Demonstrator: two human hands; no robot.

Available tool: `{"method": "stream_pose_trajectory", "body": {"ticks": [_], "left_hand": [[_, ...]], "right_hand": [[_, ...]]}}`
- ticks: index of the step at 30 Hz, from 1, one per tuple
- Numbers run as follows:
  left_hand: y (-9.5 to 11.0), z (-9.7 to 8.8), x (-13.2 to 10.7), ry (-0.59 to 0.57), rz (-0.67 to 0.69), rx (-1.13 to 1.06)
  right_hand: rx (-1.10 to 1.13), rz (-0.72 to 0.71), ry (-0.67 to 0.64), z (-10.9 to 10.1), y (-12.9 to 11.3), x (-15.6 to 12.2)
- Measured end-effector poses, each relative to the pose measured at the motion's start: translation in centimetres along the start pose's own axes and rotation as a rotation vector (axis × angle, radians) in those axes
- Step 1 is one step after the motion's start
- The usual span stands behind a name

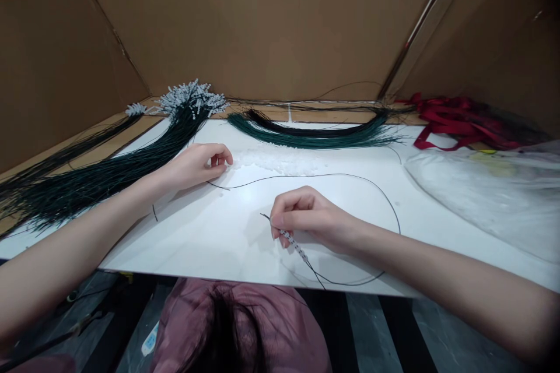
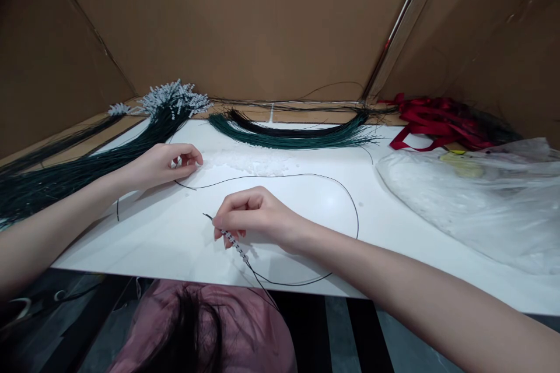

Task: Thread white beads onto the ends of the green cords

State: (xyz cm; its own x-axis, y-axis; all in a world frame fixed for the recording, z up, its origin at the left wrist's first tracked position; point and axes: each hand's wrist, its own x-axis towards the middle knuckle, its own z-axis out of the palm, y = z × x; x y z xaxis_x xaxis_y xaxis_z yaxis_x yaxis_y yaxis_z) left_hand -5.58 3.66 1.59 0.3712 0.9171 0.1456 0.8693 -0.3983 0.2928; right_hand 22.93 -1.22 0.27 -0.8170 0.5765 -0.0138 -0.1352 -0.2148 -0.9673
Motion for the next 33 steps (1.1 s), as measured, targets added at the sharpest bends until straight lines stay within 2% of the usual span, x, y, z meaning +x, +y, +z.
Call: {"method": "stream_pose_trajectory", "body": {"ticks": [13, 17, 22, 28, 33], "left_hand": [[1.0, -0.2, -0.5, 0.172, 0.052, -0.198], [1.3, -0.3, -0.6, 0.208, 0.060, -0.162], [1.7, -0.4, -0.6, 0.216, 0.059, -0.135], [2.0, -0.1, -0.7, 0.211, 0.067, -0.352], [3.1, -0.3, -1.3, 0.169, 0.086, -0.456]], "right_hand": [[-0.014, 0.008, -0.006, 0.0, 0.1, -0.1], [-0.008, -0.004, -0.009, 0.0, 0.1, -0.1], [-0.007, -0.008, -0.019, 0.0, 0.1, -0.1], [-0.011, 0.010, 0.005, 0.0, 0.1, -0.1], [-0.019, 0.013, 0.005, 0.0, 0.1, -0.1]]}}
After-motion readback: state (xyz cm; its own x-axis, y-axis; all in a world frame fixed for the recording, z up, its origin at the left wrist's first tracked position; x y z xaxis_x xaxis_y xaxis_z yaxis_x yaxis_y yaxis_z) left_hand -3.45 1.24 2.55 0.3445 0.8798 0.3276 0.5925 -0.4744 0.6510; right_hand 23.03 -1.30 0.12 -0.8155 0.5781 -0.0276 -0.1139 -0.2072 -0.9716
